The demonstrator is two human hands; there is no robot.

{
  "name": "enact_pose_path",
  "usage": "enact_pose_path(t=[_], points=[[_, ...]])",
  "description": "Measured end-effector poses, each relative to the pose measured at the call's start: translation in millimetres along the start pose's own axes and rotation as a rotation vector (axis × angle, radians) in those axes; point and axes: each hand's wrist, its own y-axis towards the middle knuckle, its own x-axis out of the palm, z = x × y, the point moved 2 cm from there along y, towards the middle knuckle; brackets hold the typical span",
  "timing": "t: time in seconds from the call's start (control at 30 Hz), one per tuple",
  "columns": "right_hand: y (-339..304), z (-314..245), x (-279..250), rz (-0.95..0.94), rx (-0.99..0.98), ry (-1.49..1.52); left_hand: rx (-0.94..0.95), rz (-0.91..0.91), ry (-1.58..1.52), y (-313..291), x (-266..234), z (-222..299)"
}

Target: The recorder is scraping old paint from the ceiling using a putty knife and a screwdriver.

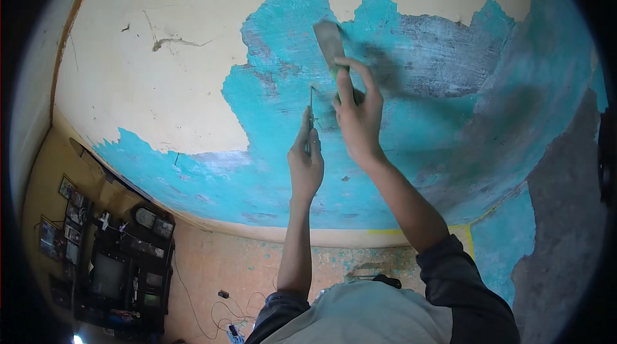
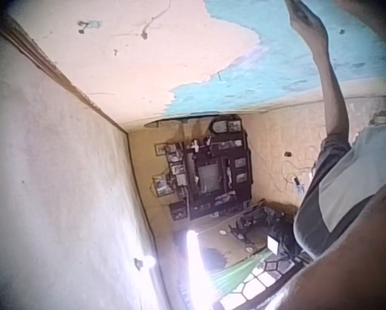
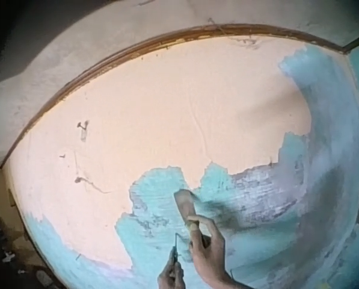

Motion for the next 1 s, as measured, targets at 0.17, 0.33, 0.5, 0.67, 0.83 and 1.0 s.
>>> enact_pose_path(t=[0.17,0.33,0.5,0.67,0.83,1.0], points=[[8,-8,-1,-0.011,-0.008,-0.001,-0.017,-0.002,-0.008,0,1,2],[7,0,7,0.02,-0.051,0.045,-0.001,0.011,-0.014,-1,5,5],[-1,11,1,0.016,-0.088,-0.059,0.01,0.002,-0.025,-1,3,2],[13,-5,16,0.023,-0.022,0.106,0.14,0.045,0.036,6,6,-10],[-1,25,2,0.044,-0.087,0.039,0.106,0.036,0.047,1,2,-16],[15,-2,11,0.017,-0.053,0.081,0.088,0.041,0.056,1,6,-14]])
